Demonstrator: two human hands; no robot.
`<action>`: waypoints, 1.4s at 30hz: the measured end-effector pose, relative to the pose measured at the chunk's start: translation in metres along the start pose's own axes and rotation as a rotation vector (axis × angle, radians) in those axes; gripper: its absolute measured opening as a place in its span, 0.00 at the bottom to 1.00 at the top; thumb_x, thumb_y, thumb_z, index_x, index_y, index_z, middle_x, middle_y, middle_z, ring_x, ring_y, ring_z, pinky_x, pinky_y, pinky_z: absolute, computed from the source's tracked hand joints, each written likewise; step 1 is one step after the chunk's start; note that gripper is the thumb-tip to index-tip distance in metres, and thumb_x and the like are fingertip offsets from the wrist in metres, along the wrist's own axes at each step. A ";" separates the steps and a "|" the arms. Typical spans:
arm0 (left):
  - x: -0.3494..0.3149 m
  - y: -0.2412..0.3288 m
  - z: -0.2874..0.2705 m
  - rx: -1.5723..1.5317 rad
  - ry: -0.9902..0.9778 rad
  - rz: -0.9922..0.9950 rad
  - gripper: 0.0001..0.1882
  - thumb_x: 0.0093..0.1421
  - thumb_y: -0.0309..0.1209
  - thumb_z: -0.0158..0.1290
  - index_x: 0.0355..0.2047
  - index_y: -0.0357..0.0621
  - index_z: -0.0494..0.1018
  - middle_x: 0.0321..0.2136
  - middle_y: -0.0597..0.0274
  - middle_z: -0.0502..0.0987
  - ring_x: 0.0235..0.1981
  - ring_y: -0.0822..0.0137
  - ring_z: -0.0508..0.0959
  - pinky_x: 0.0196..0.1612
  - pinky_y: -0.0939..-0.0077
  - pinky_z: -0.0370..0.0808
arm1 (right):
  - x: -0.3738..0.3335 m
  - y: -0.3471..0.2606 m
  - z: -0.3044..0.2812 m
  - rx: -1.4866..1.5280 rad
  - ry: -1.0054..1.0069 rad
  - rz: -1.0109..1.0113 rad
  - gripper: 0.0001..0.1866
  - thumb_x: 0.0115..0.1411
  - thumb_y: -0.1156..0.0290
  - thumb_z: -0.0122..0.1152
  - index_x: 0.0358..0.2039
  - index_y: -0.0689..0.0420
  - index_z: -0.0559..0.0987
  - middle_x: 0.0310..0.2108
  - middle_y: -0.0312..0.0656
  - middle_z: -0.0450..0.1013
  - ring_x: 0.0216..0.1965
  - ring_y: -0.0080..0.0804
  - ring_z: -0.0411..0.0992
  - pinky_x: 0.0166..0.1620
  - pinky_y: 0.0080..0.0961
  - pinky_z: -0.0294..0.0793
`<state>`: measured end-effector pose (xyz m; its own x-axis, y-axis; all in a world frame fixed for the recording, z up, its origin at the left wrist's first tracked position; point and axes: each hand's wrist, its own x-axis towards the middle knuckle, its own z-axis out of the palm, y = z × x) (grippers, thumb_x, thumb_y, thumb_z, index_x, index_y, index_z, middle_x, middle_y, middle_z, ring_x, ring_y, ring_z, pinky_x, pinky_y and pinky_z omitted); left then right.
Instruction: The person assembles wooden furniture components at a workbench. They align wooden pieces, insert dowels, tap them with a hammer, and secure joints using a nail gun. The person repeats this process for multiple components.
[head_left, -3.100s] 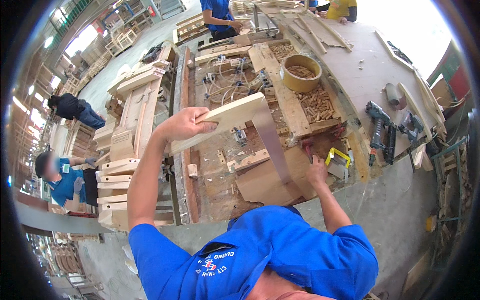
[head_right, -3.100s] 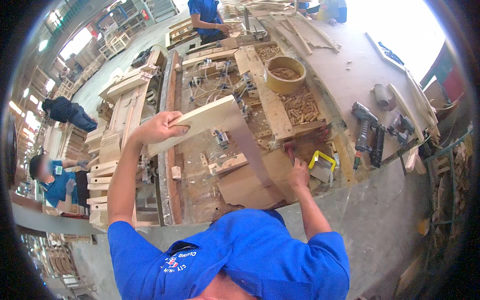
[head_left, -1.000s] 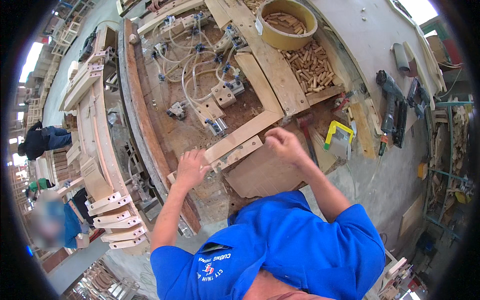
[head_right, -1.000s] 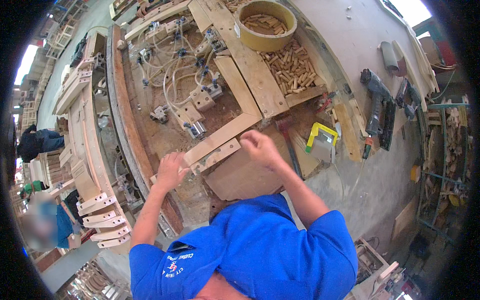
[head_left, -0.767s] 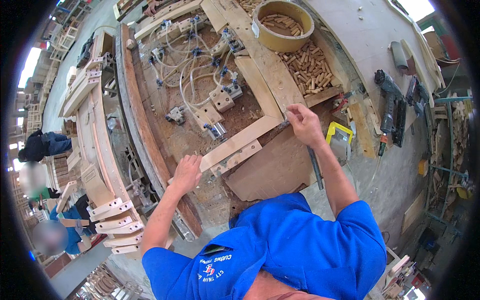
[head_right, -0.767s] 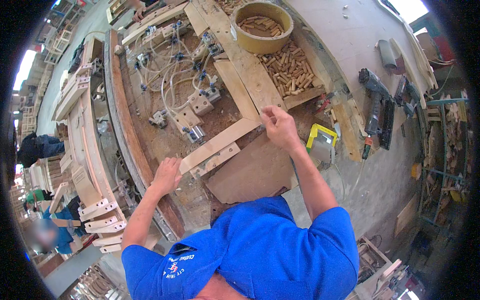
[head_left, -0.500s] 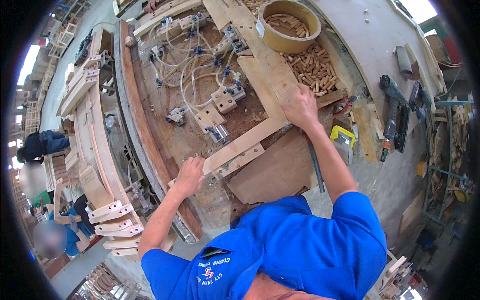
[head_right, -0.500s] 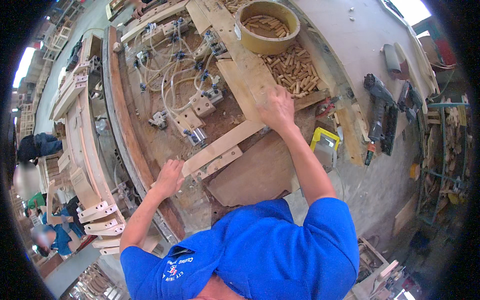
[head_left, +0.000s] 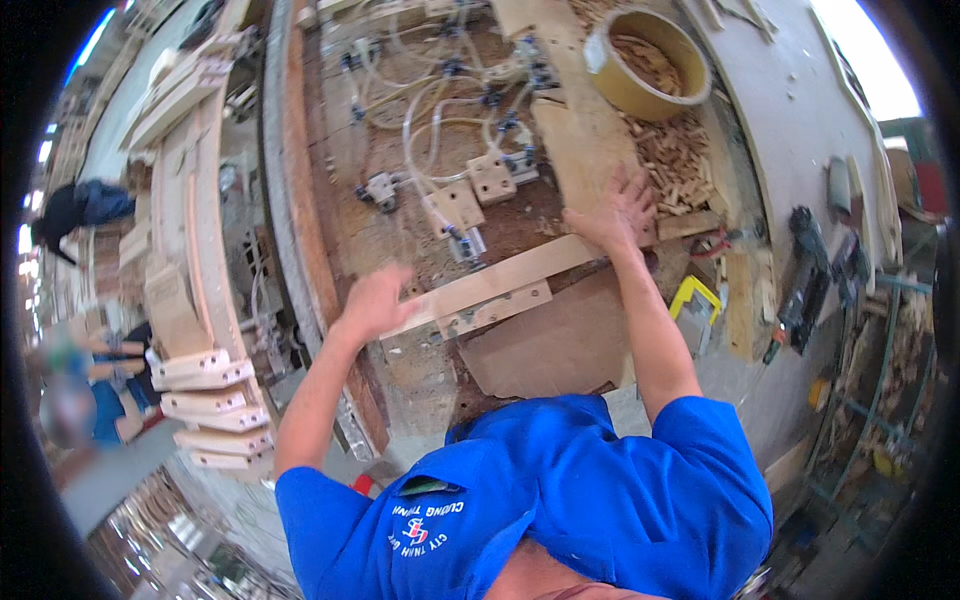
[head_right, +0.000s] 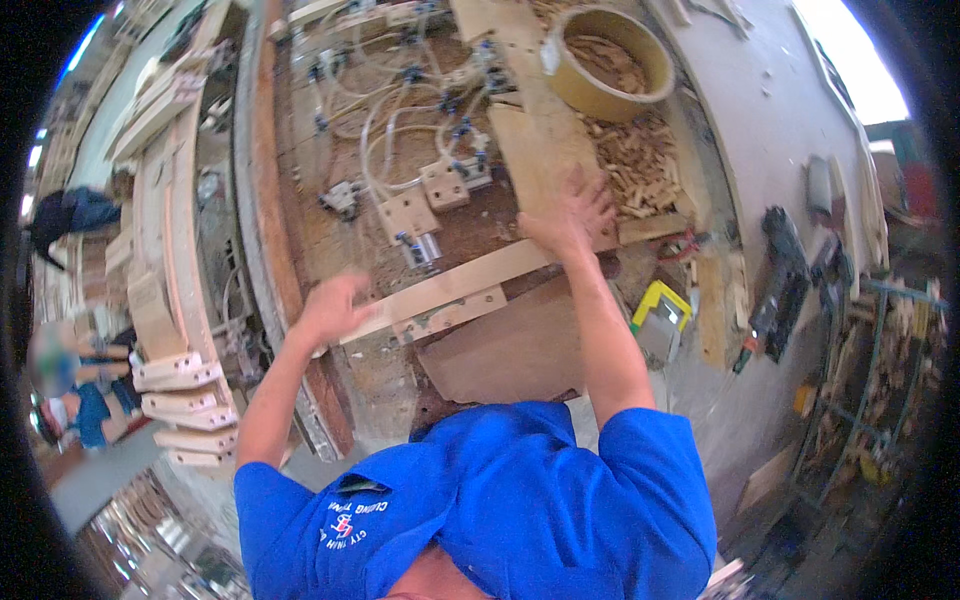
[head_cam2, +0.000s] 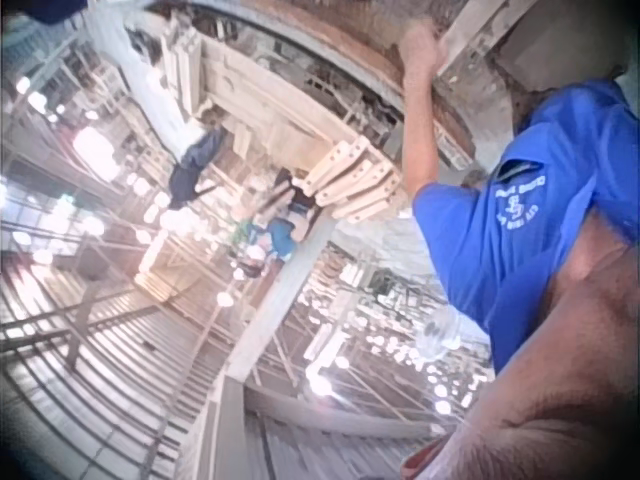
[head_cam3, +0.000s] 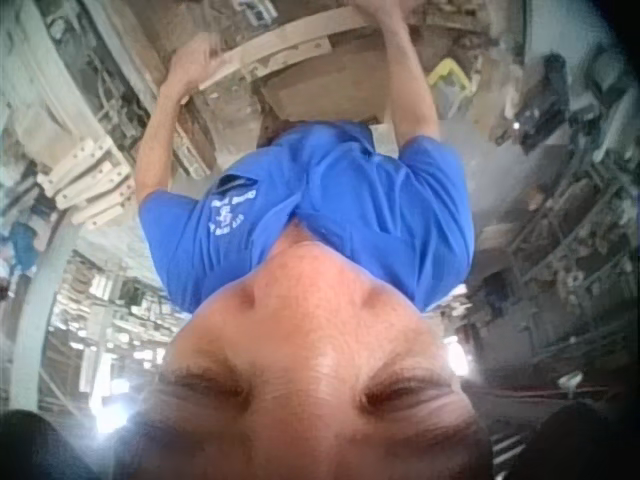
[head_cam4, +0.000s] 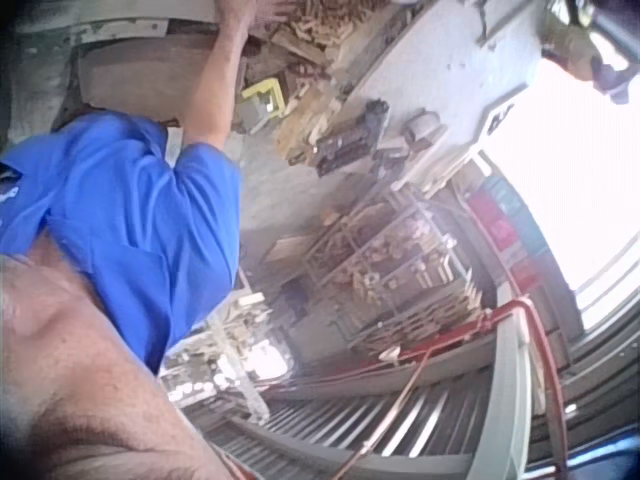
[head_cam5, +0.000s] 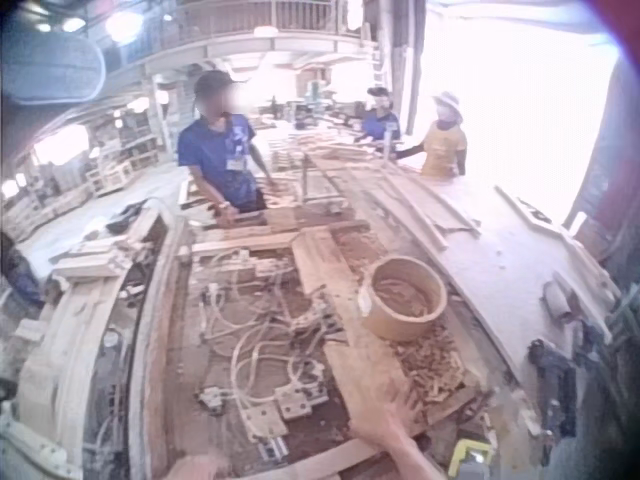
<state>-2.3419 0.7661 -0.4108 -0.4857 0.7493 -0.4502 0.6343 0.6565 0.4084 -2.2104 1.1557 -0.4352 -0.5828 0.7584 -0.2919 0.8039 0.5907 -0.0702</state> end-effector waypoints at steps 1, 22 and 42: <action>0.014 -0.010 -0.005 -0.107 0.231 -0.102 0.28 0.64 0.43 0.64 0.58 0.35 0.77 0.51 0.42 0.82 0.53 0.43 0.82 0.56 0.52 0.78 | 0.001 -0.001 0.000 -0.032 0.014 -0.002 0.73 0.45 0.36 0.78 0.81 0.53 0.45 0.78 0.71 0.39 0.78 0.73 0.41 0.76 0.65 0.43; 0.109 -0.061 -0.024 -0.265 0.821 -0.116 0.05 0.67 0.28 0.59 0.39 0.41 0.81 0.32 0.49 0.81 0.33 0.47 0.83 0.39 0.56 0.78 | 0.004 0.001 0.006 -0.019 0.046 -0.059 0.77 0.43 0.37 0.79 0.81 0.56 0.42 0.78 0.72 0.38 0.78 0.75 0.41 0.77 0.64 0.43; -0.006 0.066 0.002 -0.413 0.817 -0.269 0.18 0.67 0.33 0.62 0.55 0.38 0.79 0.35 0.50 0.84 0.33 0.57 0.84 0.41 0.64 0.81 | -0.110 0.137 -0.009 0.723 0.267 -0.206 0.29 0.63 0.60 0.72 0.59 0.63 0.79 0.43 0.54 0.81 0.43 0.48 0.81 0.48 0.41 0.80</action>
<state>-2.2961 0.8047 -0.3826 -0.9534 0.2956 0.0601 0.2536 0.6777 0.6902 -2.0373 1.1557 -0.4043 -0.6633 0.7479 0.0265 0.5017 0.4707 -0.7258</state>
